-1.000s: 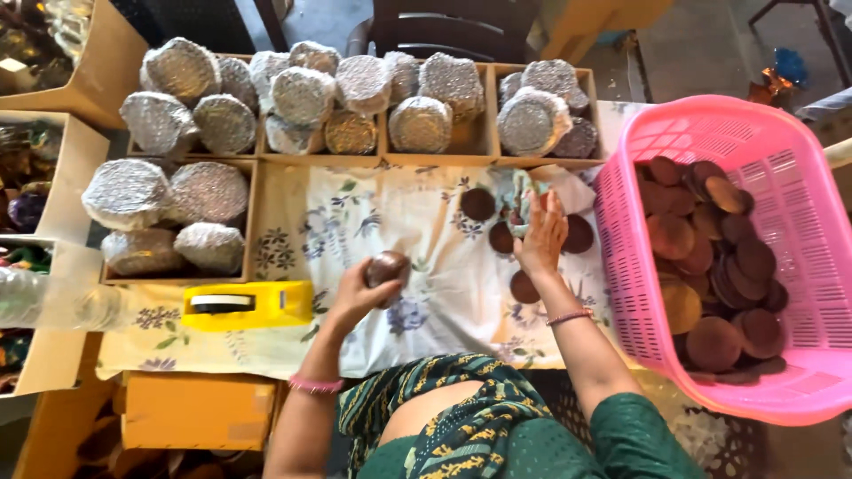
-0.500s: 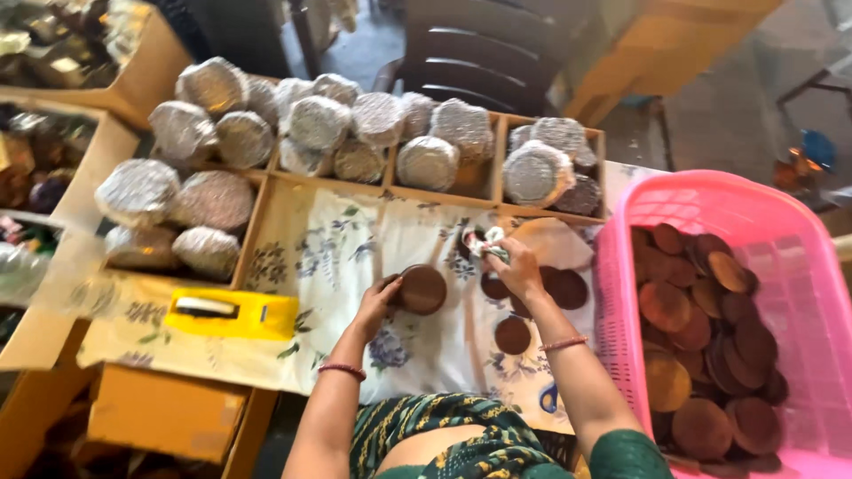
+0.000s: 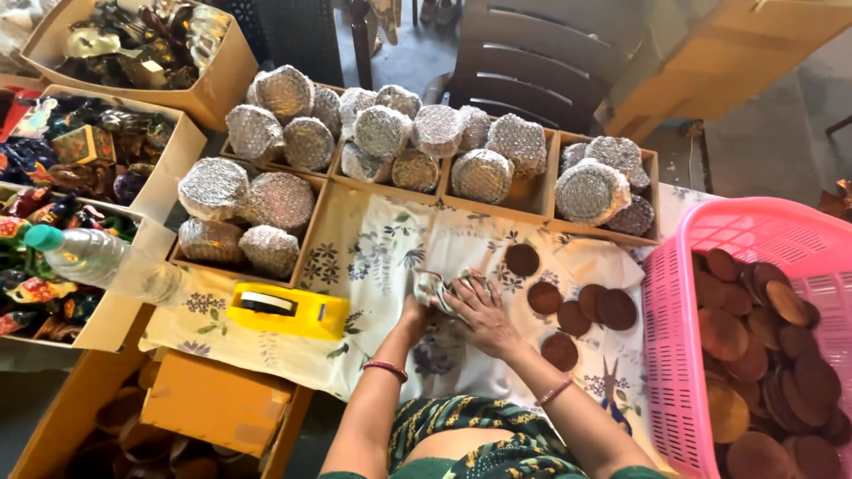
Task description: The person wraps wooden disks in plastic material by hand, placing the wrapped items into wooden tray compartments.
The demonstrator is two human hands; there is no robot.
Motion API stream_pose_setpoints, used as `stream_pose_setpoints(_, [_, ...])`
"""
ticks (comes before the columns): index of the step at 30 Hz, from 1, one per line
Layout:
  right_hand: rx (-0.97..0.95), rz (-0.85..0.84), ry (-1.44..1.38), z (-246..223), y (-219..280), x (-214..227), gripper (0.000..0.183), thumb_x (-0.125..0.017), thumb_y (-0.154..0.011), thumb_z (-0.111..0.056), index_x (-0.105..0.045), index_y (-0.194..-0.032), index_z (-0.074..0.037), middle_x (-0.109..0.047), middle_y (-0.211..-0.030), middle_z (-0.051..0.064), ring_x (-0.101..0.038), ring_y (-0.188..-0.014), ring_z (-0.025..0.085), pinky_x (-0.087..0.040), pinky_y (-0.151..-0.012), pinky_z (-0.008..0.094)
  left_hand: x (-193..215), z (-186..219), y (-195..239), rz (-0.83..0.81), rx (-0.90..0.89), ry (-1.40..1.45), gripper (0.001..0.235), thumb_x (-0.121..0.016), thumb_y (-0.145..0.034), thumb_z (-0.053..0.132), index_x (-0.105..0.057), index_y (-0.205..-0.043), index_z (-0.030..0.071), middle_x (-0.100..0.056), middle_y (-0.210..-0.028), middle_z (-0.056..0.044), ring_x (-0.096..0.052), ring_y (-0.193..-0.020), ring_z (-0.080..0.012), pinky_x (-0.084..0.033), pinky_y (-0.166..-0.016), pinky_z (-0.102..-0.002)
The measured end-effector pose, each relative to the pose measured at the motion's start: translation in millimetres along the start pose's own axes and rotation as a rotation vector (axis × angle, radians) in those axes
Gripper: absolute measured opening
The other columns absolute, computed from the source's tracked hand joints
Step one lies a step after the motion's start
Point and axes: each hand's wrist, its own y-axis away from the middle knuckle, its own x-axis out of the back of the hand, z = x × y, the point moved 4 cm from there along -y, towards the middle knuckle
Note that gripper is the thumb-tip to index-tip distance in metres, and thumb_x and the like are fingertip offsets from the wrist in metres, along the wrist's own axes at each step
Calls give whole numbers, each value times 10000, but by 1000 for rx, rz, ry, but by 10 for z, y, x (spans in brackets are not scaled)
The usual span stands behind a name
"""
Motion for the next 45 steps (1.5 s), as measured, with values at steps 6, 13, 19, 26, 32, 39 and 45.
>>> stream_pose_setpoints(6, [-333,-26,-516,851,555,-587,353,-540,-810,-2,-755,-1072,-99,-734,-1316,83,-674,-1267,240,-522,-1109,349,-224,254,422,-132,-61,-34,451,-569,-980,491,-710,-1087,76,-754,-901,-58,-705,-742,-205,-562,-665,-374])
stream_pose_setpoints(13, [-198,122,180,837,85,128,134,-692,-724,-65,-728,-847,-106,-726,-1071,61,-672,-998,296,-528,-866,442,-386,475,642,-234,-70,-25,367,-642,-990,354,-683,-1244,92,-760,-1076,-1,-714,-946,-147,-577,-822,-321])
stream_pose_setpoints(19, [-11,225,-186,-74,-63,130,406,-605,-767,55,-693,-1149,-49,-623,-1374,146,-618,-1268,334,-485,-1051,414,-724,362,493,-399,-23,219,488,-463,-1020,405,-676,-1290,58,-751,-1146,-108,-720,-986,-242,-593,-861,-378])
stream_pose_setpoints(26, [-180,488,-41,-11,-327,368,425,-675,-772,-126,-680,-1179,-6,-672,-1267,180,-598,-1237,368,-466,-1035,482,-1338,782,1087,-217,-50,223,561,-403,-1019,561,-670,-1301,157,-741,-1221,-29,-690,-1121,-192,-557,-957,-360])
stream_pose_setpoints(32, [-993,461,-664,897,-319,-360,419,-497,-1050,-410,-674,-1216,-68,-705,-1196,182,-674,-1142,354,-491,-1019,453,-1341,888,1140,-274,-99,226,640,-455,-1000,626,-676,-1287,99,-750,-1197,-52,-708,-1100,-187,-557,-988,-380])
stream_pose_setpoints(39, [-200,443,-298,-233,-544,53,390,-488,-1065,-199,-638,-1336,38,-612,-1420,238,-488,-1389,407,-304,-1147,488,-1469,1414,1531,-582,-222,517,793,-339,-913,841,-600,-1233,164,-693,-1102,-150,-709,-962,-311,-572,-865,-462])
stream_pose_setpoints(45, [-101,417,1,-51,-641,338,409,-550,-975,-192,-640,-1331,-12,-632,-1378,183,-572,-1325,357,-404,-1138,464,-1459,1184,1472,-370,-231,336,838,-332,-909,791,-610,-1409,179,-655,-1416,-42,-653,-1257,-153,-488,-1075,-303])
